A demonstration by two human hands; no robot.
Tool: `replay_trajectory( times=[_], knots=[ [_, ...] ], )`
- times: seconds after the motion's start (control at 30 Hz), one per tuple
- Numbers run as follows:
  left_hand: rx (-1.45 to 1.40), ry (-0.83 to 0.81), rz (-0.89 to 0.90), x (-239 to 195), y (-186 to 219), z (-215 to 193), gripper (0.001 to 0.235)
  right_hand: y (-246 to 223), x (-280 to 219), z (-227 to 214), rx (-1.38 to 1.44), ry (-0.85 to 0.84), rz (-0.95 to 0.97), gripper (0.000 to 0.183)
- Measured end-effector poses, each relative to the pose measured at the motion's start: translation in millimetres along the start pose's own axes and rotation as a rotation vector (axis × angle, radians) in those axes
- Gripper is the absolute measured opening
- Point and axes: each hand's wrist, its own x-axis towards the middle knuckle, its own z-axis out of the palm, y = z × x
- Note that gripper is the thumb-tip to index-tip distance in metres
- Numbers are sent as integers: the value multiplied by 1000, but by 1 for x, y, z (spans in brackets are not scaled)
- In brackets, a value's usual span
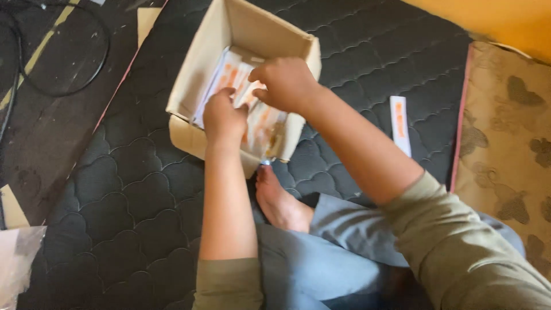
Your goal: The person sits on the floor and repeatedly takes long, narrow strips of paper from a cardboard box. They fold each strip in half lengthwise, then fold it again to create a smaller, thicker packet, and place the folded item on the floor beside them.
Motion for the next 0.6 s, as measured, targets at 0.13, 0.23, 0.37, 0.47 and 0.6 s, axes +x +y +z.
replay_trajectory(
  times=[0.13, 0.23, 0.37, 0.47, 0.6],
  knots=[
    [242, -179, -109, 25, -14, 15, 36, -4, 56, 26, -259, -507, 151, 43],
    [396, -463, -415, 26, 0, 19, 30, 6, 76, 60, -350, -587, 180, 22],
    [428, -532, -432, 25, 7, 25, 43, 25, 87, 97, -239, -550, 402, 35],
    [410, -537, -409, 25, 7, 27, 47, 32, 90, 105, -166, -493, 503, 33],
    [417, -585, -413, 25, 7, 29, 47, 25, 87, 93, -83, -565, 582, 47]
  ],
)
